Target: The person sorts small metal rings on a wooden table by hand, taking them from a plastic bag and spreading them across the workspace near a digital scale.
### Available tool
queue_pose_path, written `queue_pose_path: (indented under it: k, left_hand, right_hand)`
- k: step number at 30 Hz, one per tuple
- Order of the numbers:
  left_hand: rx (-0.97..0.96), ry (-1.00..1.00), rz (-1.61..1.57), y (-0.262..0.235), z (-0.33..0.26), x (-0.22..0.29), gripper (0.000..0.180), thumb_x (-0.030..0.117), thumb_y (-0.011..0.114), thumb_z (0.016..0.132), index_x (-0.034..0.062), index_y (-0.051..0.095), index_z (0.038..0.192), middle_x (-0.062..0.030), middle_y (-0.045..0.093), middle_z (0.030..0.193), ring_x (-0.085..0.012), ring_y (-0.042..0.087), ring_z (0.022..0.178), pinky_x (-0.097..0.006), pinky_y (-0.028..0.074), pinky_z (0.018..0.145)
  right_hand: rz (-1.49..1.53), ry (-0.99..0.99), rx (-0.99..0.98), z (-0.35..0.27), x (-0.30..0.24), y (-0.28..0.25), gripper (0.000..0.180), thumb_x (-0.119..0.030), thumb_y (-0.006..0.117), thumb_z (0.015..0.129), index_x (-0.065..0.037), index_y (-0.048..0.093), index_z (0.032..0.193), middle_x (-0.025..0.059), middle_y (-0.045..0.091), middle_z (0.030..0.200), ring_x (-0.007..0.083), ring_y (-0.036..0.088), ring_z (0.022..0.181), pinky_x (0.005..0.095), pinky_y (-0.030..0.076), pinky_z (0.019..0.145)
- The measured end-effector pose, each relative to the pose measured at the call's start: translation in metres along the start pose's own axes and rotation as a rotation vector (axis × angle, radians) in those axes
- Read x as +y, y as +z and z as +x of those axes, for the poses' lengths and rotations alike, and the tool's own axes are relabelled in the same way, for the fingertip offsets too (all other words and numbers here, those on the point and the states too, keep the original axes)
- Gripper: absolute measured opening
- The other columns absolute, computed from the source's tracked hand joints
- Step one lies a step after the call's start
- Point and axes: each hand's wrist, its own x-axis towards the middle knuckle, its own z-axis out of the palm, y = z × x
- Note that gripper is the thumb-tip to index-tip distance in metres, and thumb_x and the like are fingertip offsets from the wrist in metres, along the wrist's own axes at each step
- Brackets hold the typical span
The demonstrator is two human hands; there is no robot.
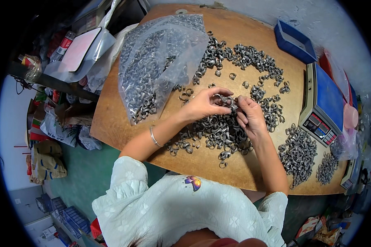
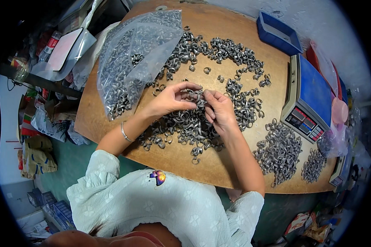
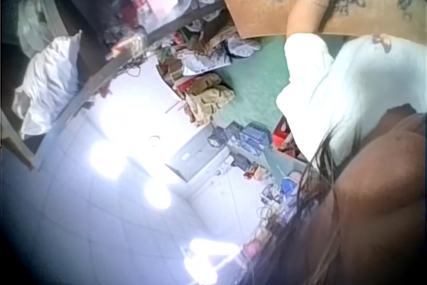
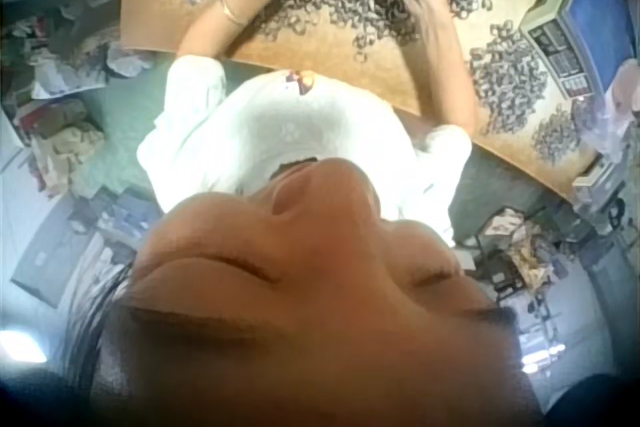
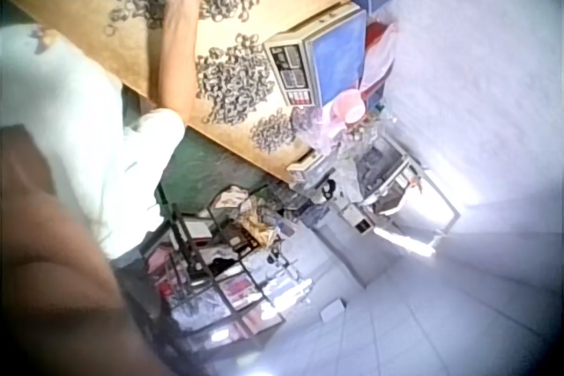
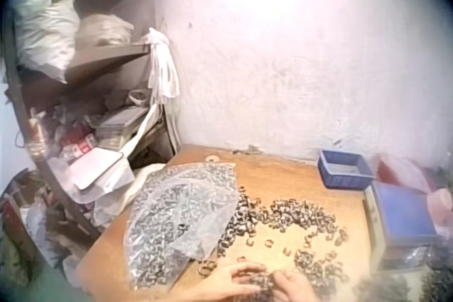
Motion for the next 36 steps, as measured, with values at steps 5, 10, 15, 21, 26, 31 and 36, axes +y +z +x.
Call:
queue_pose_path:
  k: [5, 10, 15, 21, 26, 31, 36]
  left_hand:
    - [0.052, 0.029, 0.134, 0.001, -0.002, -0.005, 0.037, -0.003, 0.063, 0.079, -0.0016, 0.055, 0.115, -0.0053, 0.059, 0.109, -0.0096, 0.058, 0.095, -0.023, 0.048, 0.078]
    - [0.107, -0.075, -0.164, -0.003, -0.003, -0.005, 0.036, 0.000, 0.059, 0.084, -0.0015, 0.051, 0.119, -0.0102, 0.061, 0.108, -0.0145, 0.061, 0.096, -0.024, 0.051, 0.077]
    - [0.021, -0.156, -0.480, -0.004, -0.006, -0.006, 0.042, 0.002, 0.059, 0.085, -0.0023, 0.045, 0.125, -0.0150, 0.059, 0.114, -0.0194, 0.065, 0.089, -0.028, 0.055, 0.080]
    - [0.034, -0.061, -0.435, -0.006, -0.008, -0.012, 0.042, 0.000, 0.060, 0.084, -0.0045, 0.046, 0.124, -0.0160, 0.057, 0.117, -0.0216, 0.060, 0.103, -0.032, 0.053, 0.088]
    - [0.083, -0.103, -0.400, -0.002, -0.012, -0.010, 0.042, -0.001, 0.062, 0.083, -0.0047, 0.048, 0.122, -0.0152, 0.057, 0.117, -0.0203, 0.059, 0.105, -0.031, 0.052, 0.089]
    - [0.128, -0.030, -0.224, 0.001, -0.013, -0.005, 0.043, -0.002, 0.062, 0.082, -0.0046, 0.049, 0.122, -0.0134, 0.059, 0.113, -0.0181, 0.061, 0.099, -0.028, 0.052, 0.085]
    - [0.153, -0.093, -0.304, 0.003, -0.016, -0.005, 0.041, -0.003, 0.063, 0.081, -0.0051, 0.050, 0.120, -0.0113, 0.061, 0.107, -0.0169, 0.061, 0.097, -0.026, 0.051, 0.085]
  right_hand:
    - [-0.071, -0.014, -0.007, -0.001, 0.001, -0.001, 0.025, -0.026, 0.061, 0.089, -0.002, 0.058, 0.087, -0.0021, 0.054, 0.067, 0.0030, 0.034, 0.038, 0.0179, 0.029, 0.033]
    - [0.061, 0.026, -0.035, -0.002, 0.001, -0.007, 0.026, -0.028, 0.060, 0.090, -0.003, 0.057, 0.089, -0.0018, 0.054, 0.067, 0.0031, 0.035, 0.039, 0.0178, 0.029, 0.034]
    - [-0.079, -0.085, 0.100, -0.008, -0.005, 0.005, 0.023, -0.025, 0.059, 0.091, -0.002, 0.057, 0.091, -0.0023, 0.052, 0.065, 0.0031, 0.036, 0.040, 0.0177, 0.029, 0.034]
    - [-0.200, -0.127, 0.048, -0.011, -0.004, -0.004, 0.018, -0.018, 0.057, 0.092, 0.000, 0.058, 0.098, -0.0043, 0.046, 0.059, 0.0025, 0.037, 0.041, 0.0174, 0.029, 0.035]
    - [-0.193, -0.118, 0.041, -0.012, -0.003, -0.003, 0.017, -0.013, 0.057, 0.091, 0.001, 0.058, 0.101, -0.0040, 0.047, 0.062, 0.0023, 0.036, 0.041, 0.0175, 0.030, 0.036]
    - [-0.182, -0.108, 0.044, -0.013, -0.001, -0.002, 0.017, -0.009, 0.057, 0.090, 0.001, 0.057, 0.104, -0.0030, 0.049, 0.067, 0.0020, 0.036, 0.042, 0.0174, 0.031, 0.037]
    - [-0.116, -0.072, 0.009, -0.011, 0.002, -0.001, 0.019, -0.008, 0.056, 0.091, 0.001, 0.056, 0.107, -0.0011, 0.053, 0.072, 0.0022, 0.036, 0.043, 0.0174, 0.031, 0.037]
